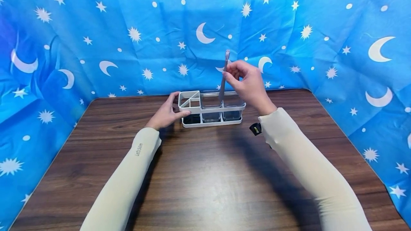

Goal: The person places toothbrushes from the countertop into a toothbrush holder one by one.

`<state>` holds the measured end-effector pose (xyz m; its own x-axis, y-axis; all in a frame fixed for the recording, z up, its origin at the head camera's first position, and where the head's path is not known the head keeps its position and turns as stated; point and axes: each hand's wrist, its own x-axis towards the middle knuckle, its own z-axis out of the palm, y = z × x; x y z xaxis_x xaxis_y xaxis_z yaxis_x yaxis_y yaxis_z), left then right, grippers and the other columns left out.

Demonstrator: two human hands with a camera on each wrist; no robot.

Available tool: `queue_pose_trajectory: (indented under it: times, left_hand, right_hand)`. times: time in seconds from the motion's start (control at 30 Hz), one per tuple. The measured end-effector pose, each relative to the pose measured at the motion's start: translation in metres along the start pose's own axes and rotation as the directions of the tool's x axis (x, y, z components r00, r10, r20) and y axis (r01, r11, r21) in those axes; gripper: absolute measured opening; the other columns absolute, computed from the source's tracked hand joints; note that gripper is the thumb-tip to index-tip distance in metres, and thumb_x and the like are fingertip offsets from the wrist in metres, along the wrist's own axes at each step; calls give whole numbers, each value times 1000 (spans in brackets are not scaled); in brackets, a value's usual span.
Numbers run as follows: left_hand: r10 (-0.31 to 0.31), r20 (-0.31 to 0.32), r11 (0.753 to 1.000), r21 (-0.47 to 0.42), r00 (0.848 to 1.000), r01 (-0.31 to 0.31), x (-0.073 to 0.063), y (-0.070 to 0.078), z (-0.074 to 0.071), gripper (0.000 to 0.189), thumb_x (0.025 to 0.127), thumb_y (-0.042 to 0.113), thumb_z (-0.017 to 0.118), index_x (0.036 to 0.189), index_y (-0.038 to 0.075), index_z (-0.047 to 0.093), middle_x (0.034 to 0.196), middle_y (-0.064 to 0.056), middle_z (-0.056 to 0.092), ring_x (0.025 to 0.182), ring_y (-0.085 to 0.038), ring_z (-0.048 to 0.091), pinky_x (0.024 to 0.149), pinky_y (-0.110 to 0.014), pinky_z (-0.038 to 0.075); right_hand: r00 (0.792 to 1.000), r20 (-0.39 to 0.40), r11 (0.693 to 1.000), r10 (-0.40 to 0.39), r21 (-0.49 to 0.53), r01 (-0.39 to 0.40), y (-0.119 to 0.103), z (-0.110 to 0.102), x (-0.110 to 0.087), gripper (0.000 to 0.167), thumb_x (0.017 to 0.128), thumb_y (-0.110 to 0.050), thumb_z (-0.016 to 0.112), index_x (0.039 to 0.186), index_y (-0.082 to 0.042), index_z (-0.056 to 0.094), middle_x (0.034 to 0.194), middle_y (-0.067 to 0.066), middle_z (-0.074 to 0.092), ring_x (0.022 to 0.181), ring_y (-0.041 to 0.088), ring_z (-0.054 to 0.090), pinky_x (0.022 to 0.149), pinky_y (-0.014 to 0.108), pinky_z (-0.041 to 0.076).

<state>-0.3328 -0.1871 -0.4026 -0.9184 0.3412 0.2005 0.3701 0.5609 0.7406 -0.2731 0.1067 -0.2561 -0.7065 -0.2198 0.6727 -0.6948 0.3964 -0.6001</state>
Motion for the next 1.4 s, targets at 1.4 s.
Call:
queue_pose_trajectory:
  times: [1.4]
  left_hand:
    - [-30,-6,999,-34,1000,29,2,-2,1,84,76,56,71,141,24,27,129,-4,44,109,-23,49,87,-44,46]
  right_hand:
    - [975,218,999,-36,-6,38,30,87,4,10,93,-16,63,97,-10,69,83,-3,61,67,11,52,59,25,47]
